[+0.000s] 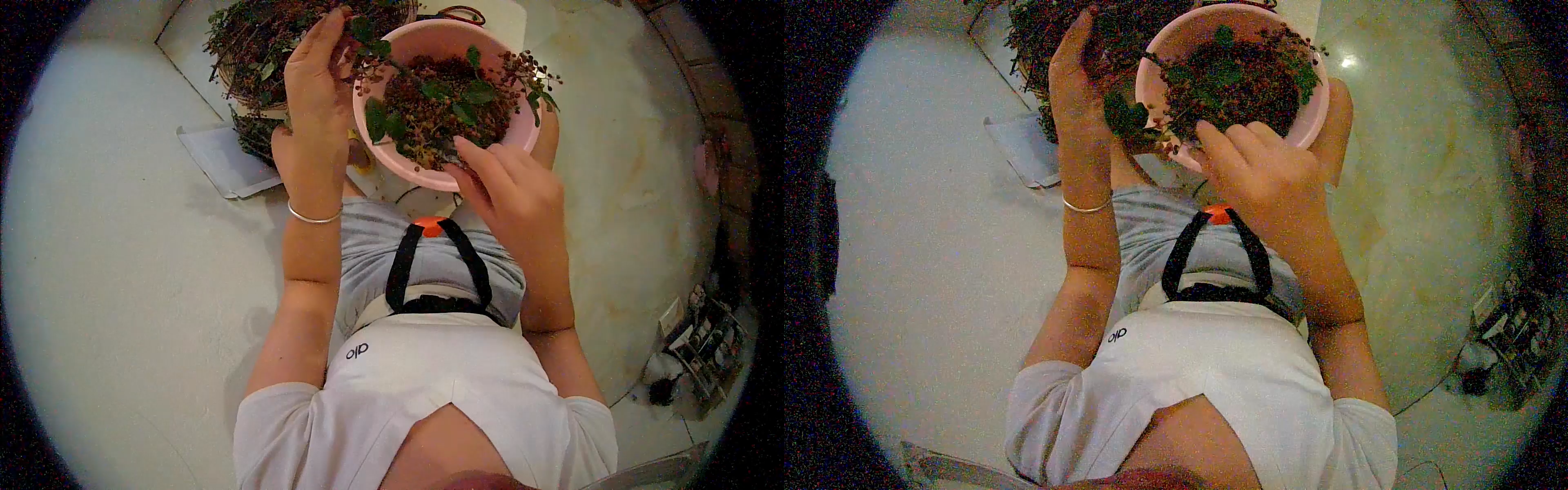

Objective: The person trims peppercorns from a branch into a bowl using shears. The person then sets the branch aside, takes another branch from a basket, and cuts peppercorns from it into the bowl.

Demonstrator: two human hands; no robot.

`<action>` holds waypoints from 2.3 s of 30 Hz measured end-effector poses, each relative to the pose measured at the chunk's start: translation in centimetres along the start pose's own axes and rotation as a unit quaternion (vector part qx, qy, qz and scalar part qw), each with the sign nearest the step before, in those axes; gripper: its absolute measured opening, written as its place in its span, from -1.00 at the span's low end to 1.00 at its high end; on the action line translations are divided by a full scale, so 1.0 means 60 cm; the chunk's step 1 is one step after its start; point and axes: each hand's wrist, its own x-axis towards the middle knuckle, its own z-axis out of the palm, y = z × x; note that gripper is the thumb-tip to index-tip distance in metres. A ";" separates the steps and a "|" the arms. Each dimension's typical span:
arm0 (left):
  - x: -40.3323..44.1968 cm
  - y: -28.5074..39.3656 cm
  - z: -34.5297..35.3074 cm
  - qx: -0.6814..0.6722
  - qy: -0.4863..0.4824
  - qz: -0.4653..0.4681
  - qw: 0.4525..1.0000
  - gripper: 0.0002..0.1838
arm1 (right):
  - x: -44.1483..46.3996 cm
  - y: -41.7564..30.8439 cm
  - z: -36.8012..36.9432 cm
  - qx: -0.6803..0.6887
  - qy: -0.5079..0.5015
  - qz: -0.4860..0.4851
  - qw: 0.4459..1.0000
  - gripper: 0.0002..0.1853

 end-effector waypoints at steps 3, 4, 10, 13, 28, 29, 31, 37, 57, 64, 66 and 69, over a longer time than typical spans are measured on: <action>0.001 -0.013 0.007 -0.001 0.012 -0.003 1.000 -0.78 | -0.001 0.016 0.009 -0.006 -0.019 0.001 1.000 -0.71; 0.004 -0.014 0.013 0.003 0.007 0.002 1.000 -0.79 | 0.002 0.025 0.015 0.003 -0.025 0.003 1.000 -0.72; 0.065 -0.083 -0.033 -0.082 -0.007 0.065 0.994 -0.75 | -0.014 0.062 0.047 0.048 0.003 0.040 0.998 -0.76; 0.080 -0.101 -0.045 -0.082 -0.008 0.082 0.993 -0.72 | -0.015 0.068 0.050 0.107 -0.044 0.166 0.979 -0.73; 0.098 -0.134 -0.054 -0.052 0.050 0.071 0.995 -0.73 | -0.053 0.120 0.133 0.431 -0.022 0.400 0.809 -0.75; 0.100 -0.136 -0.054 -0.051 0.050 0.070 0.995 -0.73 | -0.054 0.121 0.135 0.427 -0.014 0.392 0.814 -0.75; 0.101 -0.137 -0.053 -0.049 0.063 0.070 0.994 -0.75 | -0.054 0.123 0.137 0.408 -0.006 0.381 0.830 -0.74; 0.112 -0.145 -0.061 -0.038 0.057 0.060 0.996 -0.78 | -0.054 0.113 0.133 0.323 0.015 0.327 0.888 -0.73; 0.138 -0.107 -0.078 -0.036 0.082 0.120 0.989 -0.80 | -0.073 0.119 0.146 0.335 0.043 0.333 0.881 -0.79; 0.101 -0.072 -0.049 -0.113 0.040 0.093 0.989 -0.77 | -0.043 0.101 0.115 0.552 0.089 0.391 0.731 -0.76; 0.086 -0.066 -0.043 -0.102 0.044 0.098 0.989 -0.76 | -0.033 0.087 0.100 0.418 0.054 0.348 0.838 -0.75; 0.083 -0.061 -0.046 -0.074 0.057 0.103 0.990 -0.76 | -0.008 0.053 0.064 0.364 0.064 0.319 0.873 -0.73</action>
